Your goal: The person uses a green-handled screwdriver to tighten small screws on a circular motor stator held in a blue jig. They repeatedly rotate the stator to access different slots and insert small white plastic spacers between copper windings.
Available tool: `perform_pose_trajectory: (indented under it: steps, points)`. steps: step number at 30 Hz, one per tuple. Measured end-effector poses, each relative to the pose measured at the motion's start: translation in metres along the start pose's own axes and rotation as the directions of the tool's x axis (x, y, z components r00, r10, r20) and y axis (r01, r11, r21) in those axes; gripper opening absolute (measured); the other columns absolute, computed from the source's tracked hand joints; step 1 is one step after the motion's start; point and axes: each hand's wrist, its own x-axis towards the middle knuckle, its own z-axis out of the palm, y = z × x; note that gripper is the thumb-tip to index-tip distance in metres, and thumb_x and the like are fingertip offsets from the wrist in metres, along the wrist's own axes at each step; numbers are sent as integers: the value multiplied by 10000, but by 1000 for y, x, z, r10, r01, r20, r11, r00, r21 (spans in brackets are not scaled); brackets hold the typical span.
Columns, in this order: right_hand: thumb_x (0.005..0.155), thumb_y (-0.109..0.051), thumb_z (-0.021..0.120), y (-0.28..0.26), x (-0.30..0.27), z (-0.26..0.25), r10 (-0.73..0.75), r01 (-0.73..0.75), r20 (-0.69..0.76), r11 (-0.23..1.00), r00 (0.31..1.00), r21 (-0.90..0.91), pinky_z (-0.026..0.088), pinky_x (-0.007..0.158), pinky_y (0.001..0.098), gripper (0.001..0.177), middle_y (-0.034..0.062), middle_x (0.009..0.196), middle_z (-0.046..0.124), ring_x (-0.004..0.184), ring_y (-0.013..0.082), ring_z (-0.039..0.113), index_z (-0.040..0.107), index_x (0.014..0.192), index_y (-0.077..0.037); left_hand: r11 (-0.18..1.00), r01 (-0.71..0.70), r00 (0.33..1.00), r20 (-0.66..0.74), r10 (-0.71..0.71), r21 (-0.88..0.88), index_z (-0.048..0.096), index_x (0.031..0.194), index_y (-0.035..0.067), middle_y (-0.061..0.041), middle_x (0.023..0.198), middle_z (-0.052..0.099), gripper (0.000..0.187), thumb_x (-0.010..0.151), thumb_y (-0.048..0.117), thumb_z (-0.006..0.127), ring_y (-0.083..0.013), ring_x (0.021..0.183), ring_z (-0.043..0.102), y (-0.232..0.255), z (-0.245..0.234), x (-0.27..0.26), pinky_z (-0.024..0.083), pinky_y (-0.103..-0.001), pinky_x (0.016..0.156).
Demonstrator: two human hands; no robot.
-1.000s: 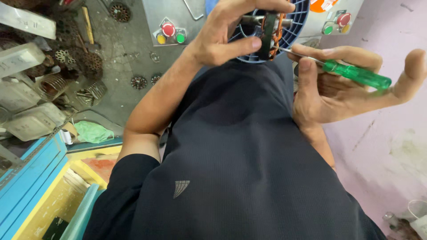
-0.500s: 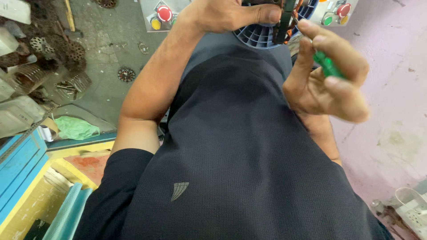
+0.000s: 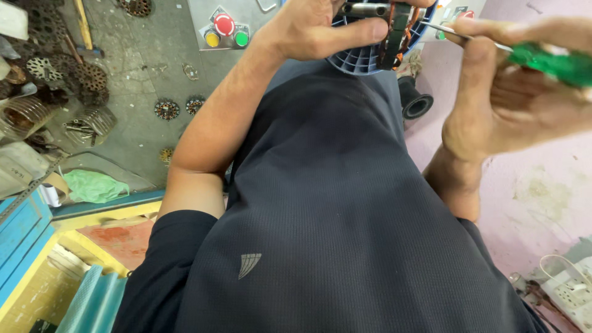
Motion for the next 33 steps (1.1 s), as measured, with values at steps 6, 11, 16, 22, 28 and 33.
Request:
perform_pose_trajectory:
  steps: [6, 11, 16, 22, 28, 33]
  points:
    - [1143, 181, 675, 10, 5, -4, 23, -24, 33, 999, 999, 32, 640, 870, 351, 356, 209, 1195, 586, 989, 311, 729, 398, 1330, 60, 994, -25, 1000, 19, 23, 110, 615, 1441, 72, -67, 1304, 743, 247, 1209, 154, 623, -149, 1183, 746, 3, -1, 11, 625, -285, 1065]
    - [1126, 212, 666, 10, 11, -16, 86, -86, 138, 996, 987, -2, 617, 845, 341, 298, 216, 1171, 589, 990, 321, 725, 443, 1275, 83, 989, 55, 997, 66, -46, -135, 598, 1433, 86, -21, 1188, 744, 265, 1193, 196, 604, -117, 1077, 765, 5, -1, 14, 644, -259, 987]
    - [1088, 229, 667, 11, 17, -26, 127, -114, 278, 991, 952, -62, 602, 813, 318, 384, 219, 1155, 586, 996, 315, 735, 372, 1247, 40, 984, 10, 1000, 10, -12, 177, 634, 1426, 69, -53, 1156, 743, 247, 1184, 116, 627, -109, 1001, 737, 3, 5, 13, 642, -244, 927]
    - [1017, 262, 678, -3, 20, -5, -50, 106, 270, 975, 961, -197, 600, 759, 310, 491, 235, 1127, 571, 990, 325, 751, 296, 1166, -7, 972, -21, 1000, -6, 23, 236, 639, 1434, 65, -57, 1193, 755, 251, 1186, 96, 659, -102, 1025, 742, 4, 0, 15, 628, -251, 942]
    - [1054, 256, 636, 9, 13, -14, -201, 218, 93, 945, 975, -243, 619, 746, 446, 312, 255, 1044, 606, 891, 391, 742, 410, 1077, 42, 999, 29, 1000, 4, -29, 36, 619, 1382, 47, -77, 1299, 732, 195, 1205, 130, 635, -139, 1143, 721, 6, 3, 14, 611, -278, 1028]
    - [1105, 143, 583, 60, -4, -56, 69, -84, -111, 987, 991, -137, 568, 632, 405, 62, 221, 953, 680, 743, 335, 733, 569, 1083, 87, 952, -91, 996, 37, 83, 293, 643, 1452, 70, -48, 1268, 746, 284, 1178, 138, 669, -145, 1119, 743, 2, 0, 14, 606, -294, 1038]
